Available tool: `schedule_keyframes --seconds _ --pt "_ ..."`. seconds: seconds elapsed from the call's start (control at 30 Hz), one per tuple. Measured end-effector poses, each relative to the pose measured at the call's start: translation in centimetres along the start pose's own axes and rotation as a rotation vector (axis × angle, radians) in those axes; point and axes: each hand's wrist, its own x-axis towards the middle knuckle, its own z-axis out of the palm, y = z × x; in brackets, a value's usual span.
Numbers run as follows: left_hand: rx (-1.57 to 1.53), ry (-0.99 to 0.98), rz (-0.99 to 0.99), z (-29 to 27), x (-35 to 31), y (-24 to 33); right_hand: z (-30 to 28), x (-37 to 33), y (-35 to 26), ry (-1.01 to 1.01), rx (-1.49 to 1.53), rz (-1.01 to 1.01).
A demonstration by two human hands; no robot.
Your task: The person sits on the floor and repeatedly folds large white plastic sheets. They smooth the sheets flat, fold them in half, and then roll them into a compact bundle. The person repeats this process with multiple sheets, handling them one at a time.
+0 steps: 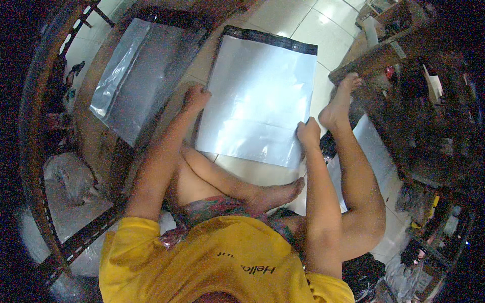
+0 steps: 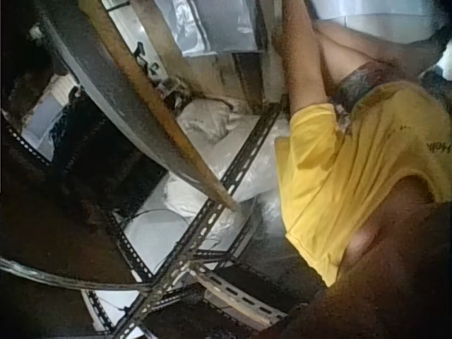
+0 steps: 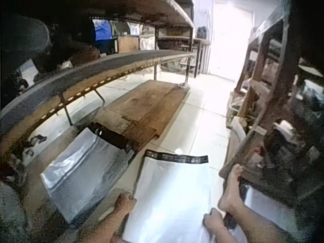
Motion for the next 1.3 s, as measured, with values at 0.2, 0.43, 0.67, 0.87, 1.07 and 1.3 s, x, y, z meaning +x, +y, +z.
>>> schedule_keyframes --seconds 0.2,0.43,0.67,0.87,1.07,1.3 --pt "0.085 -0.13 0.05 -1.1 -2.9 0.7 0.7 0.5 0.8 0.001 -0.202 -0.126" --pt "0.097 -0.054 0.003 -1.1 -3.1 1.0 -0.4 0.2 -0.6 -0.078 -0.127 -0.041" --pt "0.133 -0.143 0.041 -1.0 -4.1 -0.5 -0.9 -1.8 -0.1 -0.036 -0.16 -0.08" --pt "0.141 -0.073 -0.017 -0.4 -5.5 0.1 -0.6 -3.9 -3.1 -0.039 -0.229 -0.088" --pt "0.073 -0.225 -0.017 -1.4 -3.8 -0.6 -1.4 -2.1 -1.9 -0.069 -0.181 -0.068" --pt "-0.067 -0.062 0.093 0.0 5.4 2.5 -3.5 6.7 -2.2 -0.04 -0.061 0.01"
